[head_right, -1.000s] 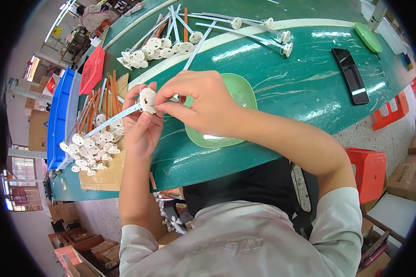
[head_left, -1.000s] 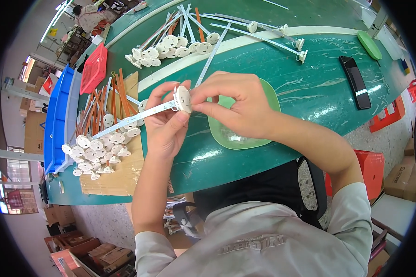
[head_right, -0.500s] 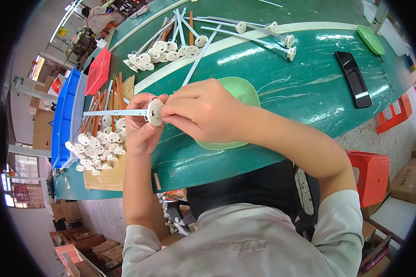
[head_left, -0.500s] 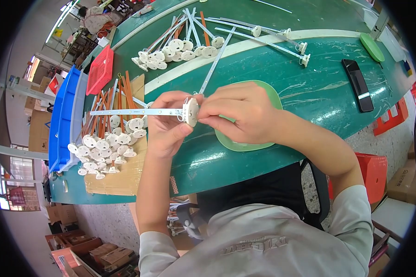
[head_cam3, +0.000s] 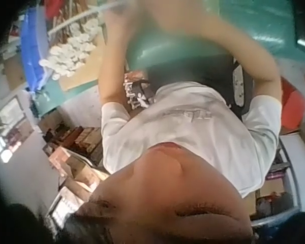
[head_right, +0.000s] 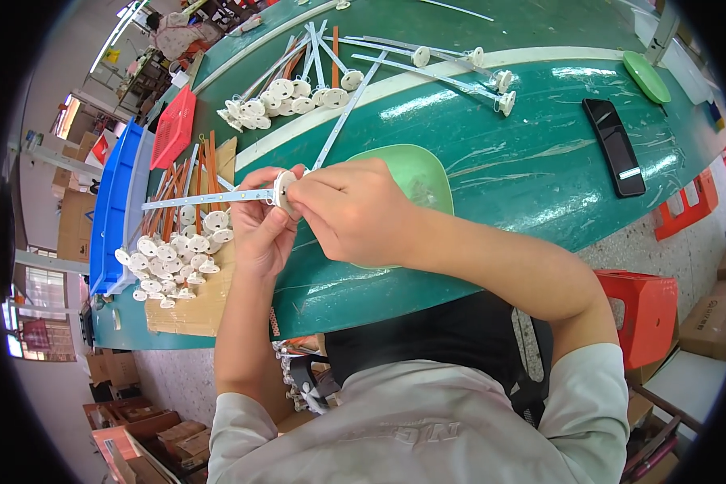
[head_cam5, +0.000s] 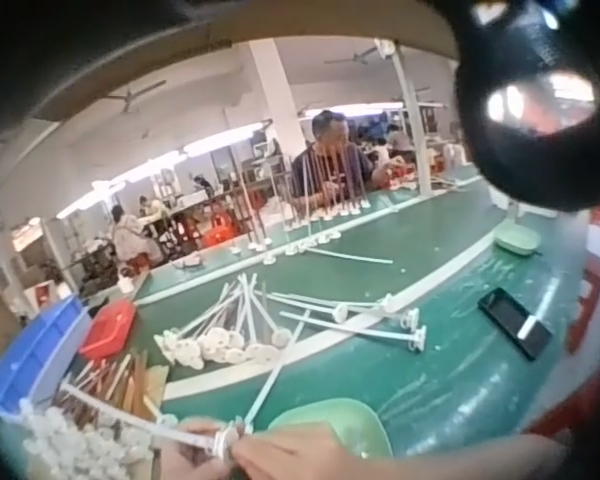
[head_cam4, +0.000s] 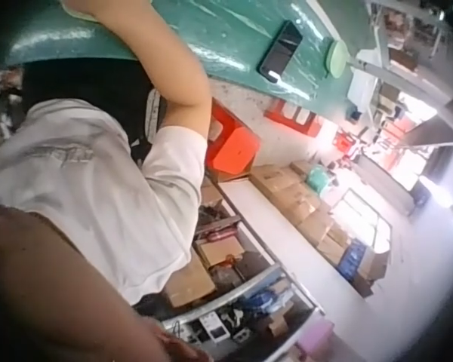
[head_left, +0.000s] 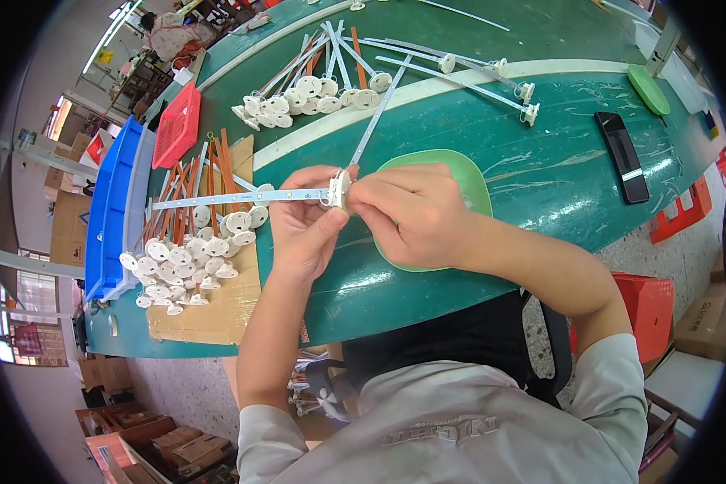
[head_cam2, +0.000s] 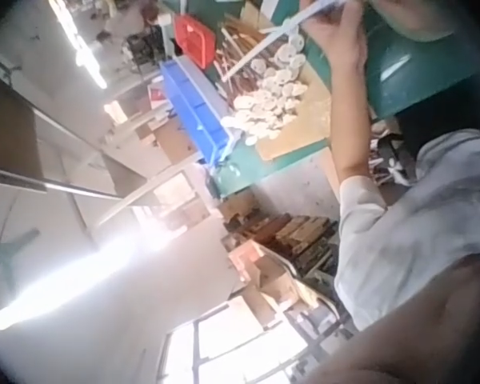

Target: Manually attaching plastic circular bases onto the ends of LED light strips at a workstation.

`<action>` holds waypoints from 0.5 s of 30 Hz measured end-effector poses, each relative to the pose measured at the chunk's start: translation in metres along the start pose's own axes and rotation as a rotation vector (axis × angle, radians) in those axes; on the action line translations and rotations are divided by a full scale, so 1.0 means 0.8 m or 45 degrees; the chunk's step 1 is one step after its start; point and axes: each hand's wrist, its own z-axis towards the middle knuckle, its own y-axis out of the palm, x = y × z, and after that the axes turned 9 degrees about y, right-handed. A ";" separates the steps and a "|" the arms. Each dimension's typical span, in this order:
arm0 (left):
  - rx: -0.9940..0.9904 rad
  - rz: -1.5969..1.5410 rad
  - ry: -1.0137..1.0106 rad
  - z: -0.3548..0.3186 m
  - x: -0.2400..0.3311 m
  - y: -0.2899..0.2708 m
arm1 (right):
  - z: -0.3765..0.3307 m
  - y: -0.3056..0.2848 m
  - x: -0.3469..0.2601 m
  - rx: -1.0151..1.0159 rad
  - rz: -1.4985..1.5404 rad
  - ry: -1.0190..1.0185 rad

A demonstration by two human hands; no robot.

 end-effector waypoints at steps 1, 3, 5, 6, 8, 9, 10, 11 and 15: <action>0.001 0.003 0.004 0.000 0.002 0.000 | 0.000 0.002 0.001 -0.006 0.009 0.013; 0.015 0.024 0.005 -0.001 0.008 -0.003 | 0.005 0.005 0.001 -0.006 0.045 -0.022; -0.009 0.053 0.025 0.002 0.015 -0.003 | 0.010 0.009 0.000 -0.020 0.102 -0.072; -0.034 0.080 0.036 0.004 0.018 -0.004 | 0.011 0.008 0.000 -0.029 0.088 -0.074; -0.104 0.152 0.008 0.007 0.025 -0.012 | 0.015 0.004 -0.003 -0.055 0.118 -0.111; -0.136 0.167 -0.039 0.009 0.024 -0.012 | 0.014 -0.006 -0.004 -0.161 0.093 -0.046; -0.164 0.190 -0.088 0.010 0.025 -0.013 | 0.014 -0.009 -0.005 -0.264 0.071 0.017; -0.185 0.177 -0.137 0.011 0.029 -0.014 | 0.013 -0.008 -0.006 -0.280 0.091 -0.011; -0.189 0.261 -0.189 0.006 0.036 -0.014 | 0.009 -0.004 -0.015 -0.342 0.041 0.084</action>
